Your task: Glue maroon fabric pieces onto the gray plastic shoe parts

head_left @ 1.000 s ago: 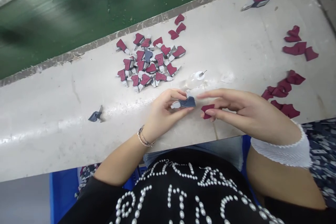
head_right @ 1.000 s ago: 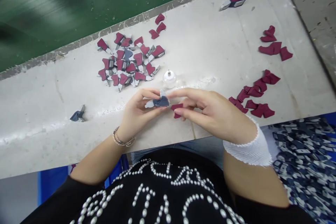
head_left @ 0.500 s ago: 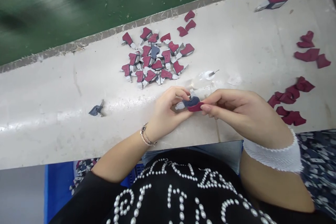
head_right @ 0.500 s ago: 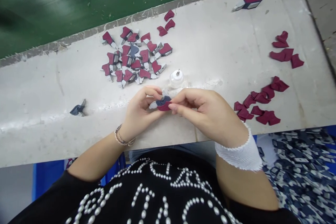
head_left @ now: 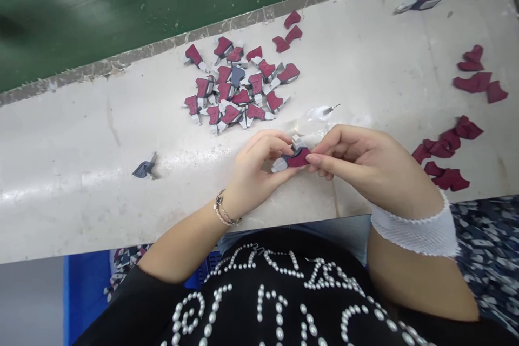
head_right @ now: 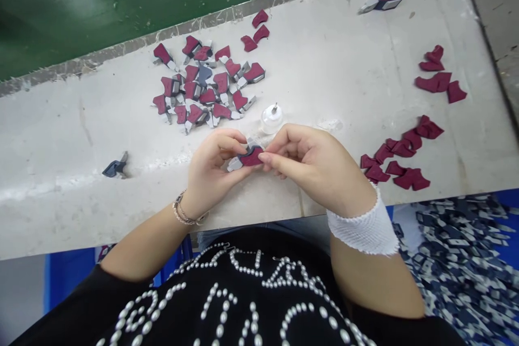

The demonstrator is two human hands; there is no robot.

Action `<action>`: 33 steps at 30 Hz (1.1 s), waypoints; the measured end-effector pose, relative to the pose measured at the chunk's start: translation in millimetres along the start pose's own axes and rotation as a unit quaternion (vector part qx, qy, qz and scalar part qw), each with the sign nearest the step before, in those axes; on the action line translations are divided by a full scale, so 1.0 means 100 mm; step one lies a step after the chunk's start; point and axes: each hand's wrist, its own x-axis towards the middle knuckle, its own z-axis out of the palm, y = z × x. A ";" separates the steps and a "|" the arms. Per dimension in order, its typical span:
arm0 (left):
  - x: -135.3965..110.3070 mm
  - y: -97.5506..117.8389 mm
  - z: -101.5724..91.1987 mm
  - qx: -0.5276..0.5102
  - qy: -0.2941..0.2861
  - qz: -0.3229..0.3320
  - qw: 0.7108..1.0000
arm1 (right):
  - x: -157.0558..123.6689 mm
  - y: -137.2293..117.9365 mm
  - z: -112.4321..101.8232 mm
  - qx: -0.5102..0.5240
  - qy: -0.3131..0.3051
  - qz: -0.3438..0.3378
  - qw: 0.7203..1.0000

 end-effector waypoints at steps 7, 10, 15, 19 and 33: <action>-0.01 -0.02 0.01 -0.037 -0.002 -0.011 0.999 | -0.02 -0.05 0.01 -0.020 0.014 0.001 1.000; -0.01 0.00 0.02 -0.077 -0.002 -0.033 0.996 | -0.04 -0.06 -0.02 -0.017 0.010 -0.008 1.000; 0.00 0.03 0.01 -0.098 -0.007 -0.035 0.995 | -0.03 -0.04 0.00 -0.005 -0.007 -0.017 1.000; -0.01 0.03 0.00 -0.102 -0.011 -0.034 0.994 | -0.01 -0.04 0.08 -0.034 -0.041 -0.021 0.998; 0.00 0.04 0.00 -0.142 -0.025 -0.019 0.989 | 0.06 -0.02 -0.01 0.016 -0.107 -0.040 0.993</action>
